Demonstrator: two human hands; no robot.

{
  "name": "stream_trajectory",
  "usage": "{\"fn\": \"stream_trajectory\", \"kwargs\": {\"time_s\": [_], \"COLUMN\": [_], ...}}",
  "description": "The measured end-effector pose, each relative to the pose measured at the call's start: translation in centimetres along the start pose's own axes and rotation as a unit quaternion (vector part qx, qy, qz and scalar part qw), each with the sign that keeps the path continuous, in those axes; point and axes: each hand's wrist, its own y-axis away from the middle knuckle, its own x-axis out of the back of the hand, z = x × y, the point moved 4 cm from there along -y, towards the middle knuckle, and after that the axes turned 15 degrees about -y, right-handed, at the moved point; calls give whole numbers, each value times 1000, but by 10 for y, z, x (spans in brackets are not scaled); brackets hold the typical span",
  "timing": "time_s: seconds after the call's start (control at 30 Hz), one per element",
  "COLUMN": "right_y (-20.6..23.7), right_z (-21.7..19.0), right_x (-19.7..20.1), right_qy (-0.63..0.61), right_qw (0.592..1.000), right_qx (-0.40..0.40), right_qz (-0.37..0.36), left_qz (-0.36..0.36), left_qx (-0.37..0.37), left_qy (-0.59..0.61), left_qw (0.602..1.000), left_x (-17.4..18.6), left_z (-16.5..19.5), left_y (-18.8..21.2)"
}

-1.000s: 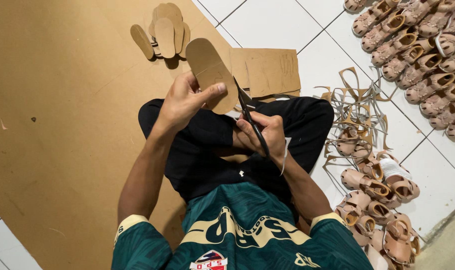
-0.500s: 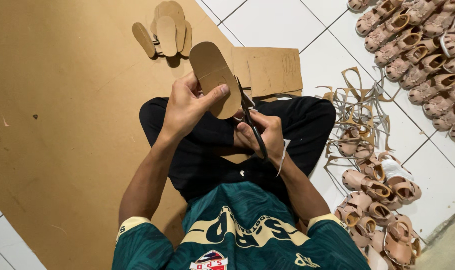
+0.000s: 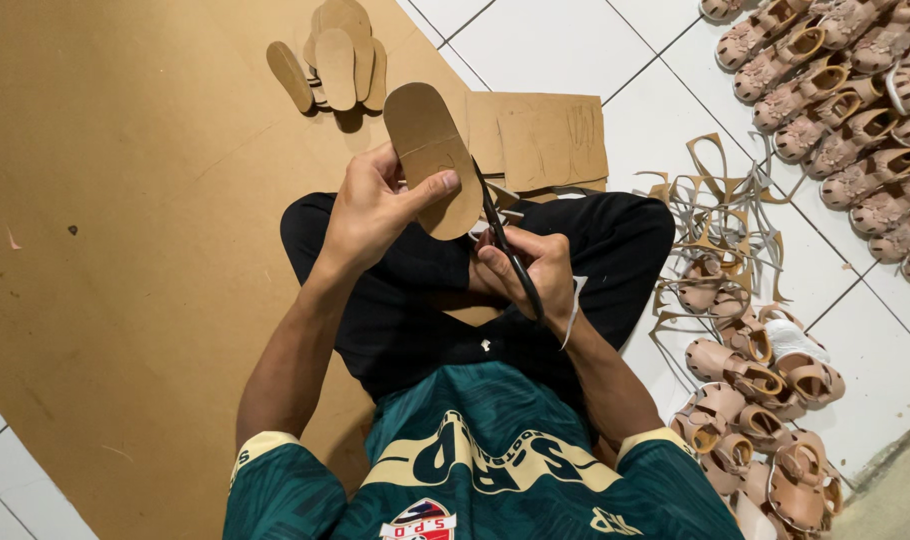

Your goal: The person sits on the workshop floor and cuts sandal insole shapes out of a sheet of stiff board using scissors, following drawn outlines. They trim each cut insole along the edge, set finished insoles on a stack beside them, and repeat the cut-and-trim cycle on new sections of the sheet.

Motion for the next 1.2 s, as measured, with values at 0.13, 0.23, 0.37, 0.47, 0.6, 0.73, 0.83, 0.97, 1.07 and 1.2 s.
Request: {"fn": "stream_trajectory", "kwargs": {"time_s": [0.13, 0.23, 0.37, 0.47, 0.6, 0.73, 0.83, 0.97, 1.07, 1.2], "right_y": [2, 3, 4, 3, 4, 3, 1, -3, -3, 0], "right_z": [1, 8, 14, 13, 10, -8, -28, -45, -55, -65], "right_x": [0, 0, 8, 8, 11, 20, 25, 29, 29, 30], "right_qy": [1, -13, -12, -19, -53, 84, 138, 178, 233, 238], "right_qw": [1000, 999, 997, 998, 995, 994, 982, 974, 962, 957], "right_qx": [10, -19, -58, -35, -42, 28, 128, 140, 140, 160], "right_qz": [3, 26, 53, 44, 69, 60, 22, 8, -19, -48], "left_qz": [-1, -4, 15, 53, 51, 47, 38, 32, 16, -3], "left_qx": [8, 7, -21, 1, -23, -1, -5, -10, -15, -29], "left_qy": [-3, 3, 96, 138, 251, 294, 317, 308, 285, 271], "left_qw": [1000, 1000, 995, 989, 966, 955, 948, 951, 958, 962], "left_x": [1, 0, -4, -5, -13, -21, -24, -25, -27, -29], "left_z": [-4, -8, -13, -21, -24, -25, -25, -29, -34, -40], "left_y": [-2, -2, 1, 3, 8, 14, 17, 22, 26, 29]}}
